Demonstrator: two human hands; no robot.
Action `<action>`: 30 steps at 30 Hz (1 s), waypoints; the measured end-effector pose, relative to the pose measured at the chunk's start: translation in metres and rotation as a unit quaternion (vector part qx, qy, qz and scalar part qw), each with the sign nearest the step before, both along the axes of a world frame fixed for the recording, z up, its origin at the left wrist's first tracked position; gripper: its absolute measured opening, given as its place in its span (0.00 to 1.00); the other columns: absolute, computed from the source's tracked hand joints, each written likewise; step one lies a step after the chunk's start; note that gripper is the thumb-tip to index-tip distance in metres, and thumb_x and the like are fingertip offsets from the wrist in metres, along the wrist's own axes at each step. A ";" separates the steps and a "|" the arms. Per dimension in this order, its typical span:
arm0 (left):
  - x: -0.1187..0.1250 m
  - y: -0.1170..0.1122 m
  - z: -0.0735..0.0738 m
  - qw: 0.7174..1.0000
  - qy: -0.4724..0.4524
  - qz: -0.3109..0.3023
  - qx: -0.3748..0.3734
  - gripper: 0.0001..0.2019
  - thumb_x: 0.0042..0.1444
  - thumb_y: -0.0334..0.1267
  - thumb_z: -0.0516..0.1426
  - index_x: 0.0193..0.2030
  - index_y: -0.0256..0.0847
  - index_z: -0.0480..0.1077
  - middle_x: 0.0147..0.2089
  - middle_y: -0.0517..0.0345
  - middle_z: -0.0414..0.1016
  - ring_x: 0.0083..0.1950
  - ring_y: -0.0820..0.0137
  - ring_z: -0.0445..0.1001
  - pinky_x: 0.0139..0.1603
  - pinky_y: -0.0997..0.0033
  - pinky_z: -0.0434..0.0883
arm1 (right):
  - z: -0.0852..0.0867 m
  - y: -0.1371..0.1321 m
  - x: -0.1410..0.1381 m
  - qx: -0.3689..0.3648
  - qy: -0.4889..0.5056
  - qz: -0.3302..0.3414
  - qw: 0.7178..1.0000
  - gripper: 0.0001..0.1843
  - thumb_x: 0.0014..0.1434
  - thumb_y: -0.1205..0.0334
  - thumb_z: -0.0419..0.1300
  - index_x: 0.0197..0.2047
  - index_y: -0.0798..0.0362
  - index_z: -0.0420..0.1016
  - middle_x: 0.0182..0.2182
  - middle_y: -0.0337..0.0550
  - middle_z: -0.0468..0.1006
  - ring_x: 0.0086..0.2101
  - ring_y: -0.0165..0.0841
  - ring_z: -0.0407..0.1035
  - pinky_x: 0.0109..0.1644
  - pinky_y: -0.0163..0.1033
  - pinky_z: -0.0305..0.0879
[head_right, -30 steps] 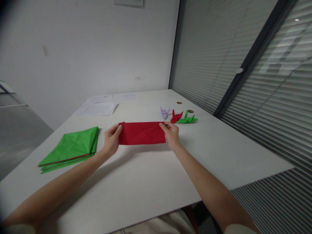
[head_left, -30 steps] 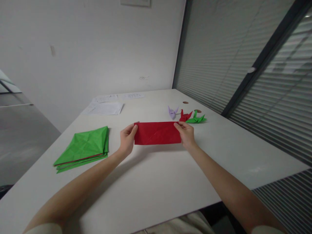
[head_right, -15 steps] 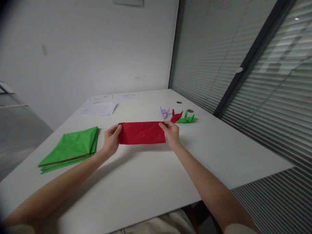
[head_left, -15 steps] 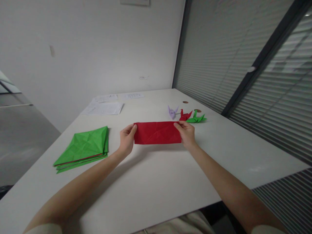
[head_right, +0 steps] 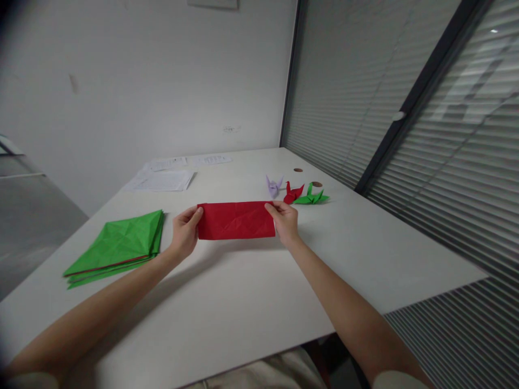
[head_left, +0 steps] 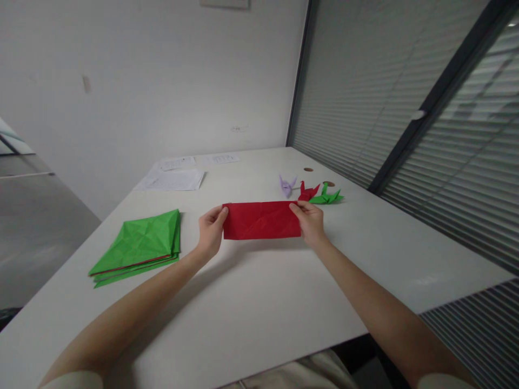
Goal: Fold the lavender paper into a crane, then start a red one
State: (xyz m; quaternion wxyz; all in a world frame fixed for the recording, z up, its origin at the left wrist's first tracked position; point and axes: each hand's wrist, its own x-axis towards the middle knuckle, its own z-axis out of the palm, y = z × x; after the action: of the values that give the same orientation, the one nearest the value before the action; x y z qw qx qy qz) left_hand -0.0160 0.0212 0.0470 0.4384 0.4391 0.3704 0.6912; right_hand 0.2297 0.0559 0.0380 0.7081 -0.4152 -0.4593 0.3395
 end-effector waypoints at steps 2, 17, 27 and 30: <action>0.000 0.000 0.000 1.000 -0.006 -0.006 0.002 0.15 0.46 0.48 0.65 0.36 0.38 0.78 0.33 0.56 0.79 0.35 0.68 0.74 0.38 0.70 0.69 | -0.001 0.000 0.000 -0.001 0.004 0.001 1.000 0.18 0.37 0.49 0.71 0.29 0.52 0.78 0.26 0.39 0.78 0.28 0.31 0.70 0.37 0.39 0.68; -0.003 0.003 -0.005 1.000 -0.009 -0.007 0.022 0.14 0.48 0.47 0.64 0.36 0.39 0.78 0.33 0.57 0.78 0.35 0.69 0.73 0.39 0.71 0.68 | -0.001 0.002 0.006 0.015 -0.017 0.004 1.000 0.16 0.40 0.49 0.70 0.30 0.51 0.80 0.28 0.40 0.80 0.29 0.33 0.71 0.39 0.41 0.68; -0.001 0.002 -0.001 0.999 -0.023 -0.007 0.021 0.15 0.46 0.48 0.65 0.35 0.38 0.78 0.32 0.57 0.78 0.34 0.70 0.72 0.38 0.71 0.68 | 0.003 -0.001 0.008 0.032 -0.076 -0.034 0.996 0.16 0.45 0.49 0.67 0.28 0.55 0.81 0.21 0.37 0.76 0.24 0.29 0.65 0.30 0.35 0.63; -0.002 0.003 0.000 1.000 -0.019 -0.001 0.022 0.15 0.46 0.48 0.65 0.35 0.38 0.78 0.31 0.57 0.78 0.34 0.70 0.72 0.37 0.72 0.67 | 0.002 -0.001 0.009 0.043 -0.091 -0.044 0.994 0.16 0.46 0.49 0.66 0.29 0.54 0.81 0.22 0.37 0.75 0.25 0.29 0.66 0.31 0.36 0.64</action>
State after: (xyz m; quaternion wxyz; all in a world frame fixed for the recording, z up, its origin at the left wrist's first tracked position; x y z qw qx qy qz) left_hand -0.0175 0.0238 0.0465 0.4367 0.4355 0.3463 0.7069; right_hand 0.2388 0.0552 0.0399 0.6949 -0.4334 -0.5173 0.2482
